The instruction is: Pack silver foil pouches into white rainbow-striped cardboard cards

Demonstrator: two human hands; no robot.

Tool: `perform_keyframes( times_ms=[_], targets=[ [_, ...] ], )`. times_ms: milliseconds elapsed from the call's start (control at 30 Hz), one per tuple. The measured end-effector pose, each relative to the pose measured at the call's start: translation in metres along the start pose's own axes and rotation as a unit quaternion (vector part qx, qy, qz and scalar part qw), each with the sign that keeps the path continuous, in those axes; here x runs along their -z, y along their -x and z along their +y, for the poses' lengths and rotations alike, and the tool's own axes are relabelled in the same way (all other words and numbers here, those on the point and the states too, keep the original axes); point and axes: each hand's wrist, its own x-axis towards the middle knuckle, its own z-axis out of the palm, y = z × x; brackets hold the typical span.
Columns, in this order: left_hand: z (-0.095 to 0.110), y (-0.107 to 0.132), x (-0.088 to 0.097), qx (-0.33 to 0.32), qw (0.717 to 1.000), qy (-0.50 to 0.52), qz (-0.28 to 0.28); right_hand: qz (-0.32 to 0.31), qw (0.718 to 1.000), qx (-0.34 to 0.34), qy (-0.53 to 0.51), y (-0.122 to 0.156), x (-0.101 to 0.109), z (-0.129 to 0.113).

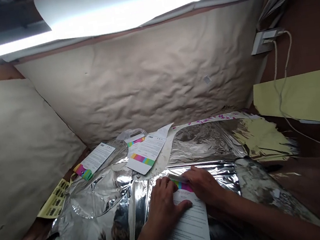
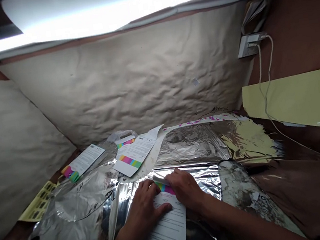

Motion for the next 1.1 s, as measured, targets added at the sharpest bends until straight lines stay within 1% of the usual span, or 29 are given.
perform_keyframes(
  times_ms=[100, 200, 300, 400, 567, 700, 767, 933, 1033, 1100],
  targets=[
    [0.002, 0.000, 0.002, -0.007, 1.000, -0.009, -0.022, -0.004, 0.999, -0.006, -0.033, 0.010, -0.004, -0.002],
    [0.001, 0.000, 0.000, -0.007, 1.000, -0.004, -0.011, -0.025, 0.998, 0.037, -0.044, 0.020, -0.007, -0.002],
    [-0.002, 0.000, -0.004, -0.018, 1.000, -0.006, 0.000, -0.027, 0.998, 0.064, -0.003, 0.031, -0.015, 0.001],
    [-0.005, 0.001, -0.006, -0.025, 1.000, -0.007, 0.004, -0.025, 0.998, 0.053, 0.039, 0.036, -0.021, 0.004],
    [-0.007, 0.001, -0.006, -0.038, 0.999, -0.005, 0.009, -0.037, 0.997, 0.037, 0.048, 0.036, -0.015, 0.002],
    [-0.006, 0.001, -0.004, -0.039, 0.999, -0.013, 0.003, -0.031, 0.998, 0.050, 0.030, 0.038, -0.012, 0.001],
    [-0.005, 0.002, -0.003, -0.035, 0.999, -0.021, -0.004, -0.017, 0.998, 0.053, 0.020, 0.041, -0.015, -0.001],
    [-0.003, 0.003, 0.000, -0.022, 0.999, -0.040, -0.013, 0.064, 0.997, 0.023, -0.045, 0.050, -0.020, -0.005],
    [-0.003, 0.004, -0.001, -0.022, 0.999, -0.018, -0.019, 0.085, 0.992, 0.042, -0.086, 0.049, -0.017, -0.001],
    [-0.004, 0.003, -0.003, -0.036, 0.999, 0.006, -0.029, 0.102, 0.988, 0.053, -0.100, 0.048, -0.016, 0.003]
  ],
)
